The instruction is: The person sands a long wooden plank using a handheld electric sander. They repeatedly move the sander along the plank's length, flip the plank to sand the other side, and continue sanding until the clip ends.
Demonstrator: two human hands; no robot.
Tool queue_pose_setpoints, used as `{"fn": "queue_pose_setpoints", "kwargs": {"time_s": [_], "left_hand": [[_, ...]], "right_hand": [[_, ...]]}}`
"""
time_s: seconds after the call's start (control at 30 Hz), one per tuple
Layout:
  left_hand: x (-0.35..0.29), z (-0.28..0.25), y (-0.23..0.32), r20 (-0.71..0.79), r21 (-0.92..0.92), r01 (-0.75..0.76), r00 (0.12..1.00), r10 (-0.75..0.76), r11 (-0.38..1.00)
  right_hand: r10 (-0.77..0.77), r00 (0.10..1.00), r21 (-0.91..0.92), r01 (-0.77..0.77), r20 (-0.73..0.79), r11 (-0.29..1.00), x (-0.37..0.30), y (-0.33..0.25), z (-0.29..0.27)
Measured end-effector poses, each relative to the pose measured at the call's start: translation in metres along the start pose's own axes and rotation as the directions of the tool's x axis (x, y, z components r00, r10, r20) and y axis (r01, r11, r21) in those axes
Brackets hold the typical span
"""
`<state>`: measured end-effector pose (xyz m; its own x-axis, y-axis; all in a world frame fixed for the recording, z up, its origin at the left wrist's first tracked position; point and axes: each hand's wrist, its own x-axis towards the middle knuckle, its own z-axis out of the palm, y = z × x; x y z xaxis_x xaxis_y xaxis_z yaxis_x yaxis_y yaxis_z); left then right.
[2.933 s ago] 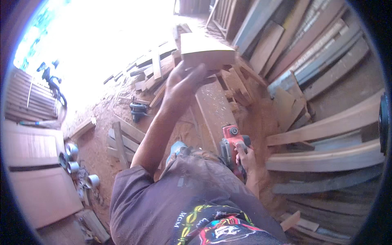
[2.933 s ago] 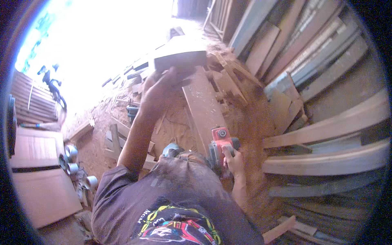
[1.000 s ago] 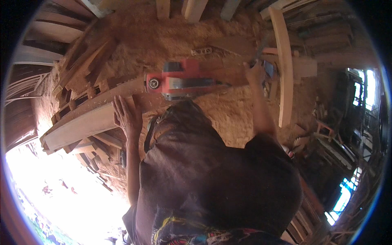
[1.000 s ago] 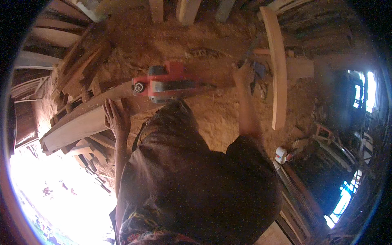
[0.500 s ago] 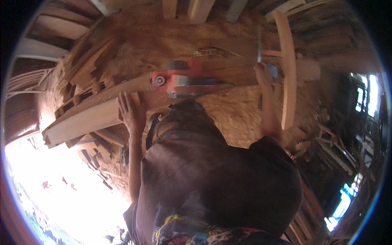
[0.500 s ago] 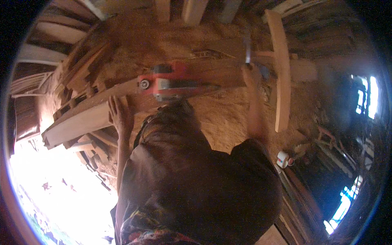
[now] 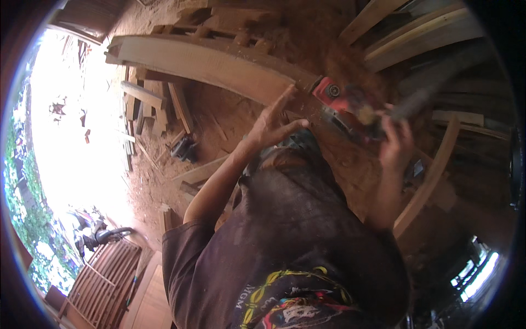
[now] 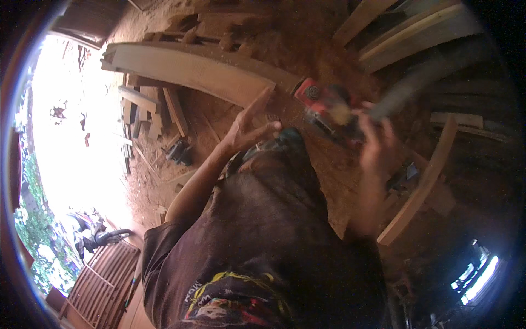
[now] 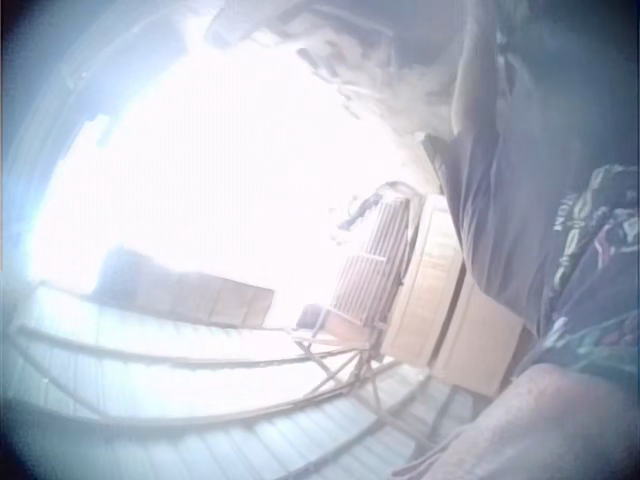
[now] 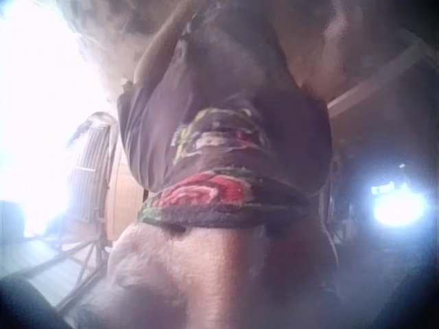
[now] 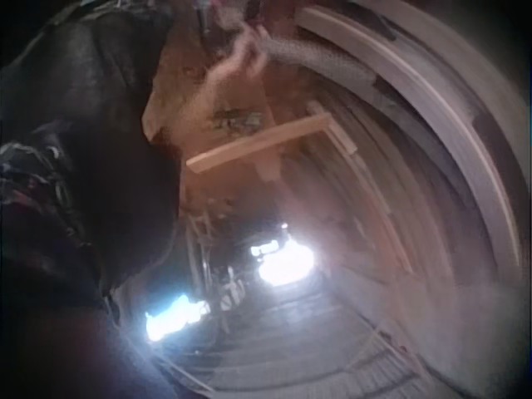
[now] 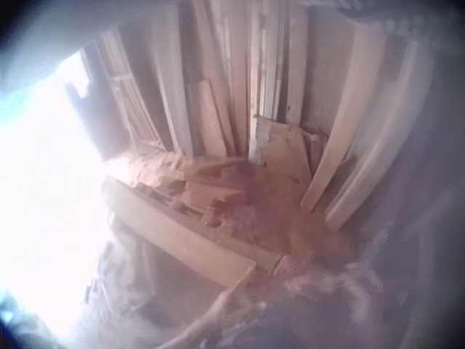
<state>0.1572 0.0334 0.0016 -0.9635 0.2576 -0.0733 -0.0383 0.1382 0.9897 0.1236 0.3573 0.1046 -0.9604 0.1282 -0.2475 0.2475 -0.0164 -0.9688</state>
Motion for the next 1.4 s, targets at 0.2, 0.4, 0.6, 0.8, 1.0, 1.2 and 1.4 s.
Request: {"fn": "queue_pose_setpoints", "kwargs": {"time_s": [0.2, 0.4, 0.6, 0.8, 1.0, 1.2, 1.4], "left_hand": [[-0.046, 0.021, 0.054, -0.236, -0.868, -0.072, 0.93, -0.281, 0.491], [-0.084, -0.012, 0.039, -0.57, -0.492, -0.028, 0.766, -0.297, 0.87], [-0.049, 0.013, -0.021, -0.593, -0.195, 0.154, 0.768, -0.241, 0.969], [-0.042, 0.015, -0.028, -0.547, -0.145, 0.227, 0.792, -0.269, 0.963], [-0.044, 0.011, -0.019, -0.55, -0.086, 0.283, 0.786, -0.282, 0.955], [-0.083, 0.017, -0.011, -0.773, -0.373, 0.009, 0.55, -0.316, 0.928], [-0.179, 0.038, 0.0, -0.922, -0.387, -0.133, 0.017, -0.388, 0.913]], "right_hand": [[0.213, 0.839, 0.04, -0.268, 0.501, 0.962, -0.022, 0.053, 0.127], [-0.082, 0.889, -0.255, 0.216, 0.451, 0.942, 0.014, 0.04, 0.106], [-0.13, 0.911, -0.65, 0.373, 0.39, 0.662, 0.067, 0.015, 0.035], [0.067, 0.896, -0.708, 0.299, 0.439, 0.64, 0.066, 0.052, -0.022], [0.487, 0.681, -0.606, -0.079, 0.547, 0.792, 0.086, 0.046, -0.027], [0.436, 0.68, -0.502, -0.114, 0.59, 0.857, 0.062, 0.024, -0.004], [0.493, 0.558, -0.65, 0.114, 0.668, 0.752, 0.07, 0.025, 0.063]]}}
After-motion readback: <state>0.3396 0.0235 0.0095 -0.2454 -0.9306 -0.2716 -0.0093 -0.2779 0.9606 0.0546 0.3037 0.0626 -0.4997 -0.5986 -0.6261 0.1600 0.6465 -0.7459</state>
